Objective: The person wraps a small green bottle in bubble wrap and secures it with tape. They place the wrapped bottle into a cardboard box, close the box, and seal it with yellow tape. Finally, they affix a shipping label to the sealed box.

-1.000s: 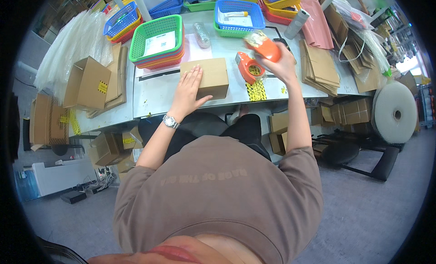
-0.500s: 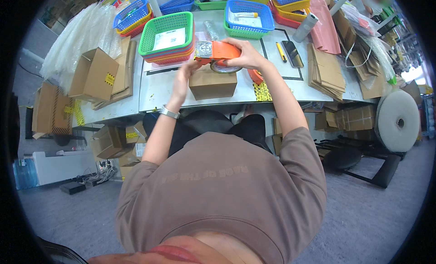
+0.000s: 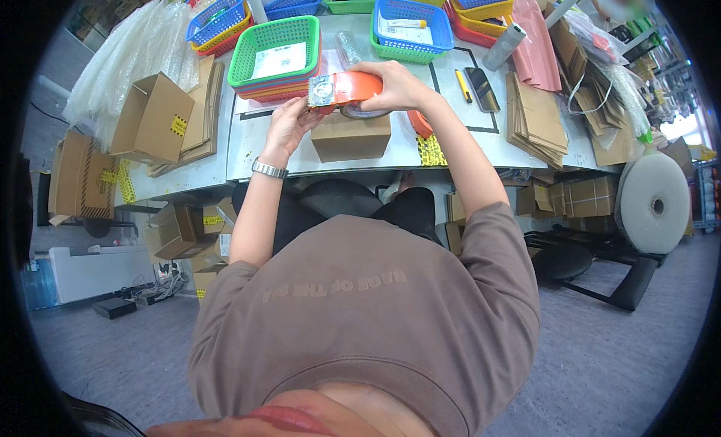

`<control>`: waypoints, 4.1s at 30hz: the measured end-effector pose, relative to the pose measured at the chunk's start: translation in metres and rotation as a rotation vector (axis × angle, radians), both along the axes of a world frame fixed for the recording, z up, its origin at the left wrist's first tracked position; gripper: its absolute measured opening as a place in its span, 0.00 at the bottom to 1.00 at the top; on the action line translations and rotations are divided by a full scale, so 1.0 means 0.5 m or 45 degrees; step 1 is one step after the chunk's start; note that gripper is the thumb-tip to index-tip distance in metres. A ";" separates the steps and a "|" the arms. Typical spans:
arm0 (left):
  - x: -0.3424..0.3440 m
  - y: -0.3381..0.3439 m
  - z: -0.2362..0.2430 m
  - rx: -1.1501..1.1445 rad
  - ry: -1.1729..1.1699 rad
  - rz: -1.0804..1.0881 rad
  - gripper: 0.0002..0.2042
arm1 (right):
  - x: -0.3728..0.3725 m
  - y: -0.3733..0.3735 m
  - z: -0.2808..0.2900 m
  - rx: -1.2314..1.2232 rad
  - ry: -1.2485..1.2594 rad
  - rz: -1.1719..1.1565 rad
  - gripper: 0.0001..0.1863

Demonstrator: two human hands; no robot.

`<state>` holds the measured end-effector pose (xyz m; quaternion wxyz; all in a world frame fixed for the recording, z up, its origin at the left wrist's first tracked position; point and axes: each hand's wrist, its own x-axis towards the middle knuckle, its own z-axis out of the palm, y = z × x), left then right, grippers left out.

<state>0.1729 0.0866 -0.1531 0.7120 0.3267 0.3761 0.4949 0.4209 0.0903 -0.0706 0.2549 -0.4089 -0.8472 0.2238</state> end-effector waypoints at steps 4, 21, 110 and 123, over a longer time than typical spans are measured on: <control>-0.011 0.000 -0.002 0.162 0.208 0.228 0.38 | -0.006 -0.012 0.038 -0.043 -0.111 0.022 0.30; -0.059 -0.033 -0.139 -0.194 0.155 0.439 0.52 | -0.073 0.007 0.054 -0.017 -0.657 -0.111 0.32; 0.088 -0.127 -0.007 1.634 2.277 -0.401 0.28 | -0.083 -0.208 -0.049 -0.325 -1.683 0.009 0.23; 0.030 -0.031 0.016 1.547 1.695 -0.104 0.24 | 0.142 -0.326 -0.107 -0.438 -0.152 -1.123 0.31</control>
